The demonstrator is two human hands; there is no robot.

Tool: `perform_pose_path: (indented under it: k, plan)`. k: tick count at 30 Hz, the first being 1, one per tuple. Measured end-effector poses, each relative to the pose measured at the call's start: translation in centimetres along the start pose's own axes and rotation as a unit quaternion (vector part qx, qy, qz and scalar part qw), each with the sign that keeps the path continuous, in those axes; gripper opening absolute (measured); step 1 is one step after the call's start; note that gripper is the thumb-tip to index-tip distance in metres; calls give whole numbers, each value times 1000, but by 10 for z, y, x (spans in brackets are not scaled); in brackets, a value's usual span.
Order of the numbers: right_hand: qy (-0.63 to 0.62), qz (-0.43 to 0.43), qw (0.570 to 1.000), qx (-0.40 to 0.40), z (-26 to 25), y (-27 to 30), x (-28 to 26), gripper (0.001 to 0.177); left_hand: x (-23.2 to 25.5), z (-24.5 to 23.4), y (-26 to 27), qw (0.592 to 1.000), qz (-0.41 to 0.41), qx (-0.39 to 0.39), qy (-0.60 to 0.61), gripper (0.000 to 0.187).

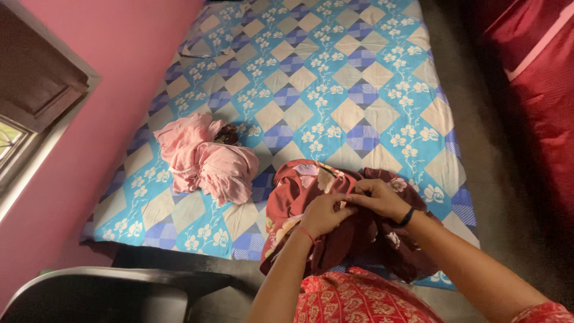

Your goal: The person folds a brown floral-patterned piece of fabric by smoothing it on a bed, moving to the floor to align the corners, and repeatedly folding it into a smaller rectangle.

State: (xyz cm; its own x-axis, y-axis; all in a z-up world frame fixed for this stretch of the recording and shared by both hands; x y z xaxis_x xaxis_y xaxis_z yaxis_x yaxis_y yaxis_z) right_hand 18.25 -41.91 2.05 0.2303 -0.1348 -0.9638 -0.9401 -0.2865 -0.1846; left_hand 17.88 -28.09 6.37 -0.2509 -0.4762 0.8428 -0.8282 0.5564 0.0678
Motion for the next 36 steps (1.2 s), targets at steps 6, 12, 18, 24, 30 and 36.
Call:
perform_pose_path:
  k: [6, 12, 18, 24, 30, 36]
  plan:
    - [100, -116, 988, -17, -10, 15, -34, 23, -25, -1, -10, 996, -76, 19, 42, 31]
    - [124, -139, 983, 0, 5, 48, -63, 28, -16, -12, -16, 993, -24, 112, -38, 27]
    - [298, -169, 931, 127, 10, 74, -46, 26, 5, -42, -13, 974, 20, 212, -78, 26]
    - [-131, 40, 981, 138, 18, 61, 7, 33, -10, -98, -46, 949, -22, 301, -86, 24]
    - [251, 118, 961, 25, 26, 98, 55, 39, -9, -191, -51, 909, 29, 410, -75, 22]
    - [432, 79, 898, 8, 22, 114, 111, 40, -30, -196, -40, 918, 4, 392, 65, 20]
Point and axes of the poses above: each hand's wrist, its own y-axis away from the middle knuckle, its own z-axis out of the palm, x = y × z, the point moved 10 cm from there along -y, towards the middle knuckle, and after that the axes turned 6 degrees about -z, right-handed, at the moved point
